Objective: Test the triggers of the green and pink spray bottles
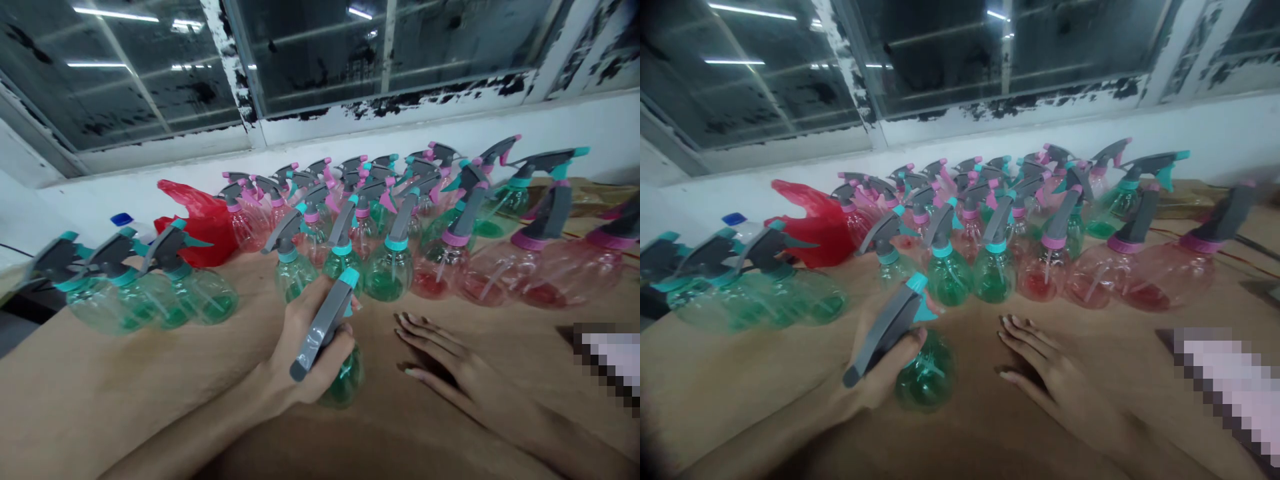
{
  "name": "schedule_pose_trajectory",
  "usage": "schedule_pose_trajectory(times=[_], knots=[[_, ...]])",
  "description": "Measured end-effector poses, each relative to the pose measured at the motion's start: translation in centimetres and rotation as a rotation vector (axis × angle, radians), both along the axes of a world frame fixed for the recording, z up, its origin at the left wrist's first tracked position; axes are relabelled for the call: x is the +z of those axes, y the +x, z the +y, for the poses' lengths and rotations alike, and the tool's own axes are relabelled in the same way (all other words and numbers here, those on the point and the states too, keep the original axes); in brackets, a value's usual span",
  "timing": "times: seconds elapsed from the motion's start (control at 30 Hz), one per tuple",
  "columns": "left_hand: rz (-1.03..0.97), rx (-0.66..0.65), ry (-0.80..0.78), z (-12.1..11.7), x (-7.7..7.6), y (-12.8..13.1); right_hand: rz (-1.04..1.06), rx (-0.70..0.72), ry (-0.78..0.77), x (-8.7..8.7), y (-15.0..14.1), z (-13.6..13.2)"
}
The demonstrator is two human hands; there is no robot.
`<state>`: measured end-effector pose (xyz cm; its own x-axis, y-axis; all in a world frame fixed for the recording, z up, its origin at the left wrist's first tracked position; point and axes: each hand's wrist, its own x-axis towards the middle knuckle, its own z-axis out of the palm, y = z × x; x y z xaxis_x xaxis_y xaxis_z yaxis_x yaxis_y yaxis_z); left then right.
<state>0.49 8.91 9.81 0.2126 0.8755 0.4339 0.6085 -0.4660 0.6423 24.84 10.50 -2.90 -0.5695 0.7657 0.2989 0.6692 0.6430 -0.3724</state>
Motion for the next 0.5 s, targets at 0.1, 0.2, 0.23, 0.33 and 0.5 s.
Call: schedule_pose_trajectory(times=[0.1, 0.2, 0.23, 0.33, 0.5], knots=[[0.008, -0.065, 0.005, 0.1, -0.1, -0.2, 0.012, -0.001, -0.004, 0.0, 0.0, 0.0], [0.015, -0.067, 0.045, 0.3, -0.4, -0.3, 0.018, -0.002, -0.011, 0.1, 0.0, 0.0], [0.007, -0.07, 0.054, 0.4, -0.5, -0.3, 0.018, -0.001, -0.011, 0.1, 0.1, 0.0], [-0.03, -0.065, 0.063, 0.4, -0.9, -0.2, 0.023, 0.006, -0.005, -0.1, 0.2, 0.0], [-0.06, -0.036, 0.044, 0.2, -1.1, 0.0, 0.016, 0.011, -0.005, -0.2, 0.1, 0.0]])
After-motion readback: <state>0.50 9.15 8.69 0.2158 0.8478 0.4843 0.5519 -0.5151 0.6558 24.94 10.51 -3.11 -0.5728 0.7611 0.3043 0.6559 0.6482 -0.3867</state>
